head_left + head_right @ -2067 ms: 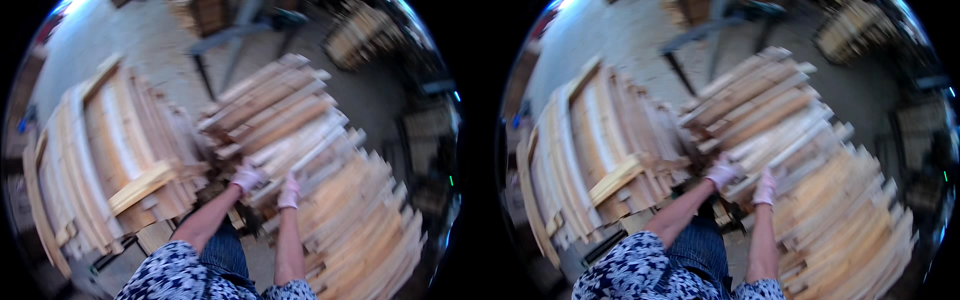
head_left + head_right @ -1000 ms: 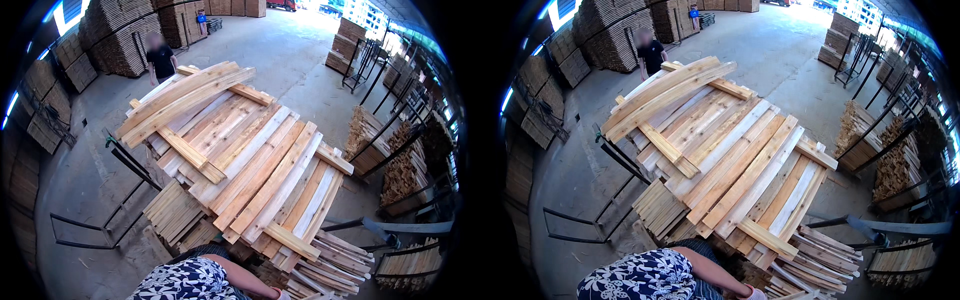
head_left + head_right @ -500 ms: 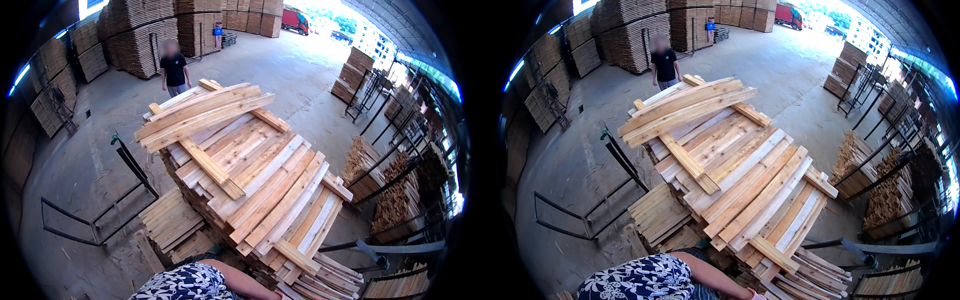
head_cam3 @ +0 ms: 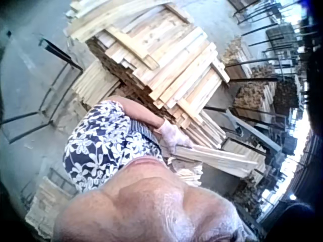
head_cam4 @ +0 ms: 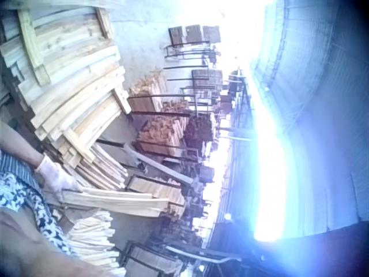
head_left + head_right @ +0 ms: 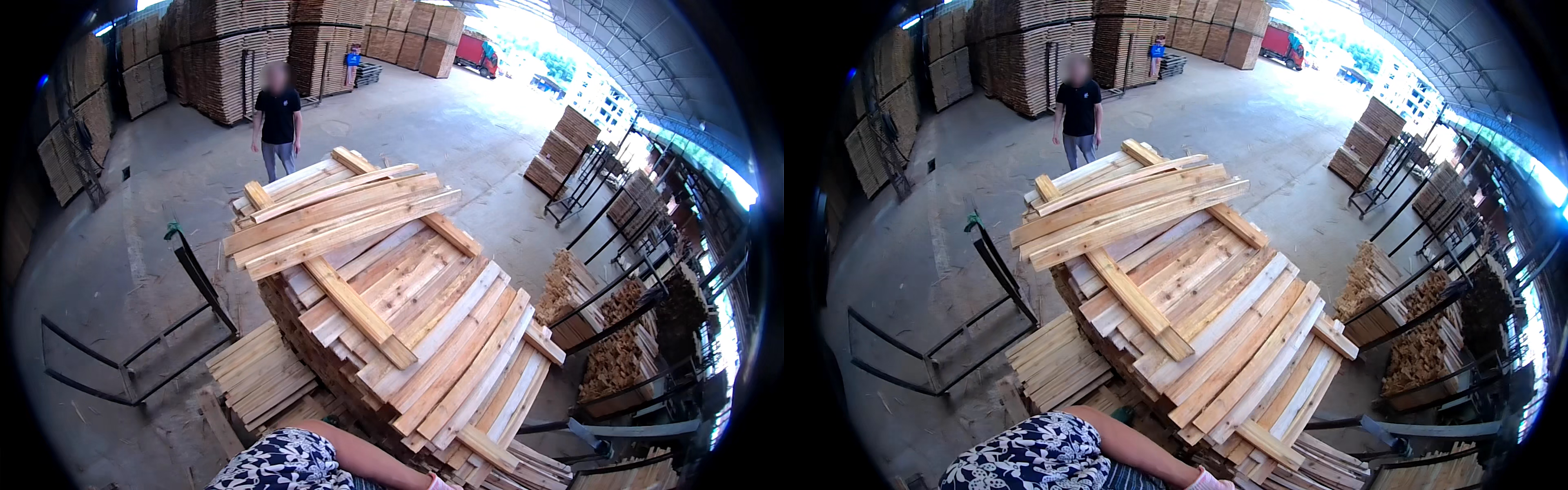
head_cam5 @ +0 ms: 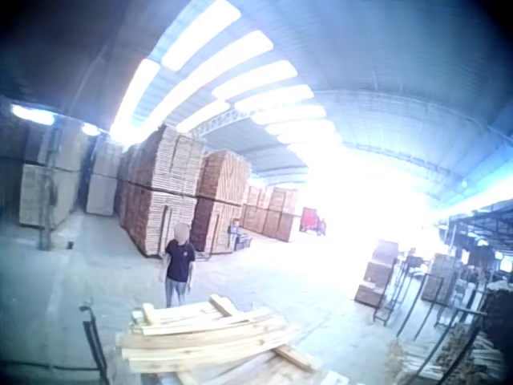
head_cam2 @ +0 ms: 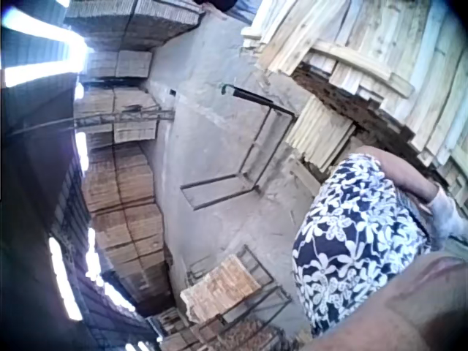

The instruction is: The person repeatedly picks up bundles of wooden planks from a large pile and stacks them onto a wooden pallet. They wear gloves and handle the planks by hand, arranging them in layers to build a neat stack.

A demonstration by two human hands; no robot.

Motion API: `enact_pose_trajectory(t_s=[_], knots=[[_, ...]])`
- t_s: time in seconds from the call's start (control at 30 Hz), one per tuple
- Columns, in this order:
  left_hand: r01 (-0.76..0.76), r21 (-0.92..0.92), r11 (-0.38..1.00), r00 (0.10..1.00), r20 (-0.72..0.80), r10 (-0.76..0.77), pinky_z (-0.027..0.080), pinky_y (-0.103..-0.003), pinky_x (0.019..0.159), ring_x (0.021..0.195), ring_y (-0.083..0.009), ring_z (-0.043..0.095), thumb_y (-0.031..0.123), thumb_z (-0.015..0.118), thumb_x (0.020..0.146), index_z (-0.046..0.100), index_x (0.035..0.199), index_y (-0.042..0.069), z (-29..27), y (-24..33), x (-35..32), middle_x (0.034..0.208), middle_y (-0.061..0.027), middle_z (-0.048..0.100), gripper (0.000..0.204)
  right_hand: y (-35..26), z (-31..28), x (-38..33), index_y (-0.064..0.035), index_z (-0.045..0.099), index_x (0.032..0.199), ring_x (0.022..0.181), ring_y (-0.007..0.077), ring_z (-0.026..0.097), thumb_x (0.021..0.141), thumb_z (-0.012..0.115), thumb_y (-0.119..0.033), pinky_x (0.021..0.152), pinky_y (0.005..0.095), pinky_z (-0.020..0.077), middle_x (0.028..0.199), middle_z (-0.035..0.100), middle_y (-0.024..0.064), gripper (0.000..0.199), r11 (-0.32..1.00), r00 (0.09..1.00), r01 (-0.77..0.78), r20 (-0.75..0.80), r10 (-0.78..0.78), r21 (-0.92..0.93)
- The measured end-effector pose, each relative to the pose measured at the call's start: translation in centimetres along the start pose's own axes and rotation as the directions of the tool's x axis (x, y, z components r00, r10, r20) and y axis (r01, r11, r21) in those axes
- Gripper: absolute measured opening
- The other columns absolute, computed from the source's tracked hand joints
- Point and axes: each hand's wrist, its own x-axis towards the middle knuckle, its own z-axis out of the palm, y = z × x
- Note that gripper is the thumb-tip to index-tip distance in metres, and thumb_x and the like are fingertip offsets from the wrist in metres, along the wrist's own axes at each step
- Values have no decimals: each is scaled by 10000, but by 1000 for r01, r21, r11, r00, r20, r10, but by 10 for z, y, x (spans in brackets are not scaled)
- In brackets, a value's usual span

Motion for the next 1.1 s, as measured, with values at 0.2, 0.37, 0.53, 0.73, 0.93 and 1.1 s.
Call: enact_pose_trajectory(t_s=[0.2, 0.37, 0.53, 0.73, 0.93, 1.1], knots=[[-187, -68, 980, 982, -15, 186, 486, -350, 968, 1157, -215, 558, 233, 603, 875, 271, 1471, 146, -6, 31, -23, 1341, -117, 542, 687, -23, 19, -18, -18, 308, 1495, 1346, 314, 407, 964, 424, -593, 1141, 427, 327, 1460, 426, 172, 791, 994, 989, 94, 110, -99, 48], [-299, -24, 954, 949, -115, 294, 471, -352, 1011, 1198, -215, 541, 212, 614, 869, 214, 1520, 154, -25, 48, -42, 1376, -120, 523, 767, -42, 93, -6, -27, 292, 1502, 1319, 307, 431, 946, 479, -505, 1115, 413, 355, 1457, 425, 165, 757, 971, 945, 238, 232, -231, -2], [-106, 363, 926, 978, -133, 164, 313, -328, 1117, 1338, -228, 350, 214, 712, 860, -15, 1548, 63, -88, 76, -75, 1428, -182, 377, 1013, -53, 182, 5, -38, 274, 1510, 1281, 298, 466, 923, 547, -393, 1078, 396, 394, 1450, 427, 156, 739, 923, 850, 385, 388, -356, 4], [-102, 339, 935, 911, -345, 225, 283, -342, 1139, 1381, -281, 324, 390, 724, 867, 26, 1532, -6, -113, 118, -104, 1499, -229, 310, 1042, -40, 233, 23, -78, 218, 1537, 1324, 270, 421, 929, 561, -214, 1086, 360, 381, 1513, 328, 143, 712, 953, 797, 302, 547, -256, 6], [-192, 74, 979, 829, -522, 202, 485, -270, 965, 1187, -205, 534, 132, 751, 856, -53, 1538, 45, -158, 165, -139, 1378, -150, 484, 1058, 1, 281, 67, -13, 500, 1376, 1315, 300, 473, 1022, 420, -198, 1071, 357, 413, 1458, 427, 233, 407, 247, 564, 825, 767, -306, -508], [150, 313, 938, 707, -697, 119, 502, -262, 890, 1064, -149, 590, 86, 721, 849, 101, 1552, 76, -204, 199, -161, 1281, -98, 571, 937, 40, 344, 73, -89, 506, 1385, 1266, 349, 505, 1009, 485, -242, 1044, 328, 428, 1519, 256, 294, 407, 392, 608, 782, 731, -310, -484]])
